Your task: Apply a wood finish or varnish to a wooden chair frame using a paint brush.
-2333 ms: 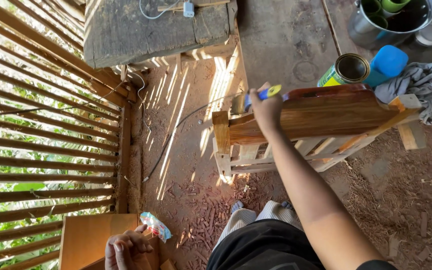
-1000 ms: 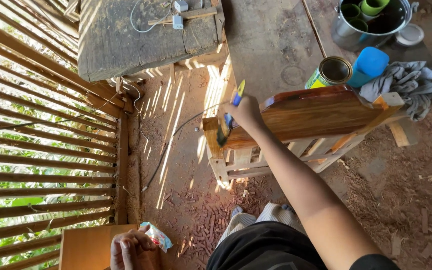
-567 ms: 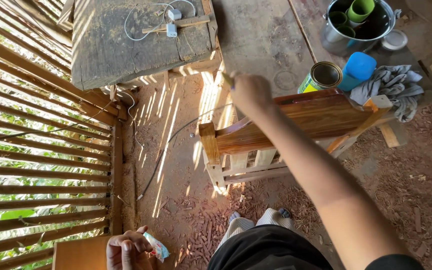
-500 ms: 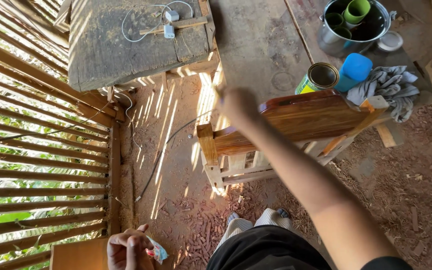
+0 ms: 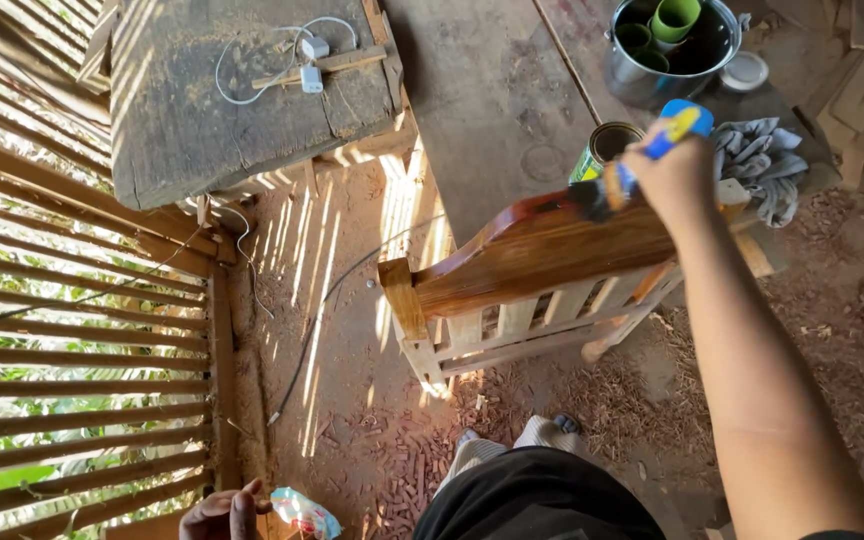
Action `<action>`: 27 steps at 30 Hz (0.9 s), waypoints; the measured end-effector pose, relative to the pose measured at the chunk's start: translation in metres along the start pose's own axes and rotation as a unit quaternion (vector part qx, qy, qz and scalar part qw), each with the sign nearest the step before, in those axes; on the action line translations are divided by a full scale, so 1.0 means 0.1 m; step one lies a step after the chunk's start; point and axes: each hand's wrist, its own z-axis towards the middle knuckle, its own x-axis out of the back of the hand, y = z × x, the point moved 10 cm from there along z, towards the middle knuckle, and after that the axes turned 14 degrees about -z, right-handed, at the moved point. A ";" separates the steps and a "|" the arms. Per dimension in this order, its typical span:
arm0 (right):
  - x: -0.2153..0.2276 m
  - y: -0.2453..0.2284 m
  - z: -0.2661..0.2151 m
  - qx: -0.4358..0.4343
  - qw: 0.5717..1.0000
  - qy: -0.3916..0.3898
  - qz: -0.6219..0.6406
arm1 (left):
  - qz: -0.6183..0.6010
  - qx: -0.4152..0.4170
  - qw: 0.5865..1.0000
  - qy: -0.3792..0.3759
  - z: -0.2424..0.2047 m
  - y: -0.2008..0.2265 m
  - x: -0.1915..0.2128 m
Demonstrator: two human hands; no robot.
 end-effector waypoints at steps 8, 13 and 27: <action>-0.10 -0.65 -0.38 0.029 0.988 0.051 -0.146 | -0.116 0.055 0.991 -0.043 0.14 0.01 -0.65; -1.23 -1.79 -1.43 0.269 0.945 0.081 -0.170 | -0.130 0.071 0.985 -0.089 0.15 0.44 -1.75; -0.40 0.09 -1.80 0.218 0.955 0.200 0.037 | -0.042 0.124 0.989 -0.067 0.33 -0.62 -0.92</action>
